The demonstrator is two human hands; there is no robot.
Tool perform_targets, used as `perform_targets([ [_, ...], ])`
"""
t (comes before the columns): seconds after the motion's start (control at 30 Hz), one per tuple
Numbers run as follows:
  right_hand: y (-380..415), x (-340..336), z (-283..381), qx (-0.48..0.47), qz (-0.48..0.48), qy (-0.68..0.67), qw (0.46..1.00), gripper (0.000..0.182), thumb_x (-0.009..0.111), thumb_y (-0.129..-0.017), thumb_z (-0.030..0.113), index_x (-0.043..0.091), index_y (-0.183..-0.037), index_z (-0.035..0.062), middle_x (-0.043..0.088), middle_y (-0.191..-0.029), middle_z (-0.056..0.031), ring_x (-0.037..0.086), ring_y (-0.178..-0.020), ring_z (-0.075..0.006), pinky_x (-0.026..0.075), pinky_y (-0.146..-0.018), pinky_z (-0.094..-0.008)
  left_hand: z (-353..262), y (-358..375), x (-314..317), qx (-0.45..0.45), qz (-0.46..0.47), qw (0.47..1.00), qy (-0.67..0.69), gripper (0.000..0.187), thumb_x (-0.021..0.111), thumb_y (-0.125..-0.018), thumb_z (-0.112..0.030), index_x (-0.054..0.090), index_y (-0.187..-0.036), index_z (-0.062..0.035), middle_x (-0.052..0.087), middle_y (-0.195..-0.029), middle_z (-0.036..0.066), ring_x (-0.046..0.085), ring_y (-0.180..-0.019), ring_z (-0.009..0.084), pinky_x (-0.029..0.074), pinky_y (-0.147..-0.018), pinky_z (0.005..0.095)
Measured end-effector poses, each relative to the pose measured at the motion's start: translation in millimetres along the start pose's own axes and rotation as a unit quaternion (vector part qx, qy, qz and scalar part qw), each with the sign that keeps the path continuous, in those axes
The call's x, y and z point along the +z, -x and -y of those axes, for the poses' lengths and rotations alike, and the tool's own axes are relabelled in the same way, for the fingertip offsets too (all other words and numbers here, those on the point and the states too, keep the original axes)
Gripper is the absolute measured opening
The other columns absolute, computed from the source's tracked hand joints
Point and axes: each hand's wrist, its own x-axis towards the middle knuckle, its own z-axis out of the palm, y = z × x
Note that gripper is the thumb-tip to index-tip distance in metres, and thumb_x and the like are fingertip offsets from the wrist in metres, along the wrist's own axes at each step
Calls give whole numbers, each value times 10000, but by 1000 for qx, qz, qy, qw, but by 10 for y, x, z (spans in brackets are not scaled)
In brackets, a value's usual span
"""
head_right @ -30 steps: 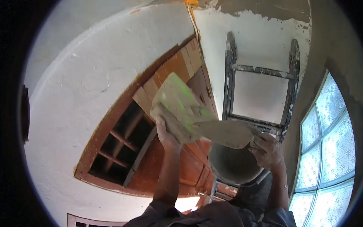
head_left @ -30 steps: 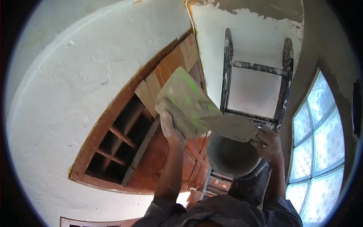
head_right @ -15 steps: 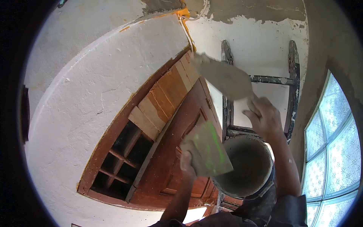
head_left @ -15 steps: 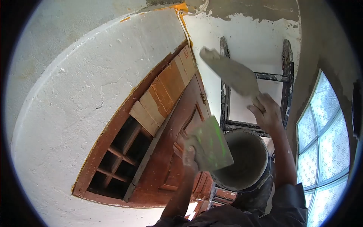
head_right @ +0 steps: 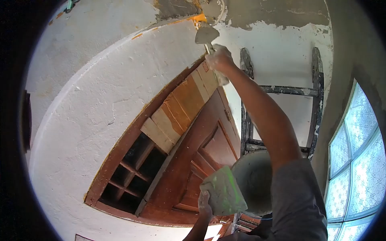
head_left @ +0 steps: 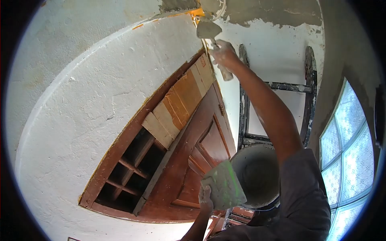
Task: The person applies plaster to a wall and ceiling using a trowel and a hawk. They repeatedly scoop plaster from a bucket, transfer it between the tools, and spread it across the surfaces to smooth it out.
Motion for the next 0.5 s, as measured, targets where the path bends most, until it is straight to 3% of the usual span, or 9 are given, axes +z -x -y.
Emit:
perform_targets([
  [0.13, -370, 224, 121, 46, -6, 12, 999, 427, 613, -740, 193, 654, -1134, 34, 680, -1054, -216, 667, -955, -324, 519, -852, -388, -2, 129, -212, 9, -29, 1000, -6, 428, 514, -984, -325, 504, -1270, -6, 594, -1144, 93, 582, -1010, 194, 471, -902, 340],
  [0.27, -617, 311, 222, 7, 18, -29, 999, 489, 616, -734, 216, 641, -1191, 42, 686, -1023, -205, 665, -938, -290, 517, -836, -389, -61, 230, -281, -4, -55, 998, -8, 441, 516, -983, -328, 500, -1279, -2, 594, -1152, 94, 580, -1014, 193, 466, -908, 341],
  [0.37, -626, 317, 302, -30, -27, -13, 999, 127, 614, -807, 144, 640, -861, 32, 538, -704, 12, 497, -640, -117, 428, -573, -324, -33, 239, -321, -1, -58, 998, 14, 444, 515, -983, -328, 502, -1279, 3, 593, -1154, 95, 579, -1016, 192, 466, -907, 338],
  [0.4, -771, 377, 156, -22, 13, -40, 999, 494, 632, -746, 258, 641, -1180, 23, 690, -993, -168, 651, -899, -252, 516, -796, -356, -30, 231, -333, -1, -58, 998, 9, 445, 517, -982, -328, 503, -1278, 5, 593, -1155, 95, 580, -1017, 193, 466, -906, 337],
  [0.5, -960, 541, 84, -14, -17, -96, 995, 440, 626, -751, 241, 661, -1135, 29, 692, -965, -148, 646, -886, -242, 511, -780, -348, 8, 211, -361, -2, -57, 998, 4, 445, 519, -982, -327, 507, -1275, 7, 593, -1154, 97, 580, -1019, 195, 465, -905, 335],
])
